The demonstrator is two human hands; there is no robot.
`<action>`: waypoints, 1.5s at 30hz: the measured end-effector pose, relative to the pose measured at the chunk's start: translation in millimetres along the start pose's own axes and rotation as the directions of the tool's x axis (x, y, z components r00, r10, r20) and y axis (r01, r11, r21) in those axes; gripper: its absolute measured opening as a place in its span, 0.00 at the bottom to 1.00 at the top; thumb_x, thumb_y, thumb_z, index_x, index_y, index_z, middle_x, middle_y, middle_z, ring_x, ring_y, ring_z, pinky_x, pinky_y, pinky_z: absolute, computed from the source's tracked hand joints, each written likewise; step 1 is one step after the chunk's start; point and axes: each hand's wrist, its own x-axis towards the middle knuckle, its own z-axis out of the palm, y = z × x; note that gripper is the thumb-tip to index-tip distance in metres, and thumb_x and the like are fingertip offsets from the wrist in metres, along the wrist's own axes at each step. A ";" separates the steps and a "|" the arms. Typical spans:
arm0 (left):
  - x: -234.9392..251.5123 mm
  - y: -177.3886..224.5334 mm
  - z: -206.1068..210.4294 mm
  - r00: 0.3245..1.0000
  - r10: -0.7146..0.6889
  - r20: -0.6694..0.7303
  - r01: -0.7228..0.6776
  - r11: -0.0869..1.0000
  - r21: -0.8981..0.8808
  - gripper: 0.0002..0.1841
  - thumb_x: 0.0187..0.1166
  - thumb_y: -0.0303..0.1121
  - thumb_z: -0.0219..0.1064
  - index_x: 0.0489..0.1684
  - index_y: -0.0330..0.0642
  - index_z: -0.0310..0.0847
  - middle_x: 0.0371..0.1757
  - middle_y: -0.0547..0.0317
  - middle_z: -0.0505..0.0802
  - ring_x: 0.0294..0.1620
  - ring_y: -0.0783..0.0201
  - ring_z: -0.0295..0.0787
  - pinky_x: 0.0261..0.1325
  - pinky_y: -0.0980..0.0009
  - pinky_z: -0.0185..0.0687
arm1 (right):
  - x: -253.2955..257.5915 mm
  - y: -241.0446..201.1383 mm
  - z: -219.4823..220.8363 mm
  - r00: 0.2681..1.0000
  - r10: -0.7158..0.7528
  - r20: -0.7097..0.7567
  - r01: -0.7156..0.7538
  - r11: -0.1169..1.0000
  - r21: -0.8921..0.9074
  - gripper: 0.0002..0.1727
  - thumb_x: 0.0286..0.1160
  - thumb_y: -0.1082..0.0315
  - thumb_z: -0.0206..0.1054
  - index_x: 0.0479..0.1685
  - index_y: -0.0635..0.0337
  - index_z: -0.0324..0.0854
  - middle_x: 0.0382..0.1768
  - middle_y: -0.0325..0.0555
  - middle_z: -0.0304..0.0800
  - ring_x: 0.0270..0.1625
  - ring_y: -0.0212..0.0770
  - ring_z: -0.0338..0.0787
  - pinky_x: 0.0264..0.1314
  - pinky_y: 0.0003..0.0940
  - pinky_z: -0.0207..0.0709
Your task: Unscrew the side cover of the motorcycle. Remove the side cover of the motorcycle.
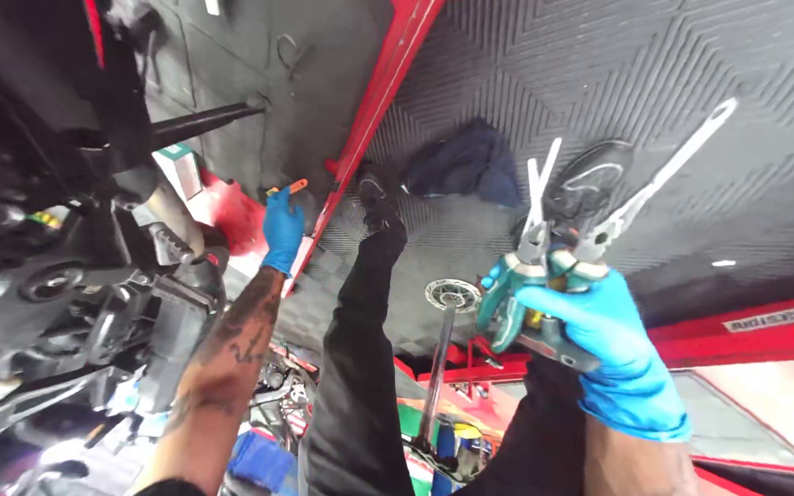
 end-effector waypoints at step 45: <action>-441.7 636.3 74.9 0.303 0.549 0.779 -0.898 0.439 0.040 0.23 0.91 0.45 0.54 0.81 0.50 0.74 0.70 0.45 0.89 0.70 0.44 0.86 0.71 0.37 0.79 | -345.8 43.0 -212.3 0.819 0.213 -0.533 0.261 0.689 0.676 0.24 0.52 0.66 0.82 0.52 0.62 0.85 0.43 0.44 0.96 0.46 0.39 0.95 0.51 0.39 0.92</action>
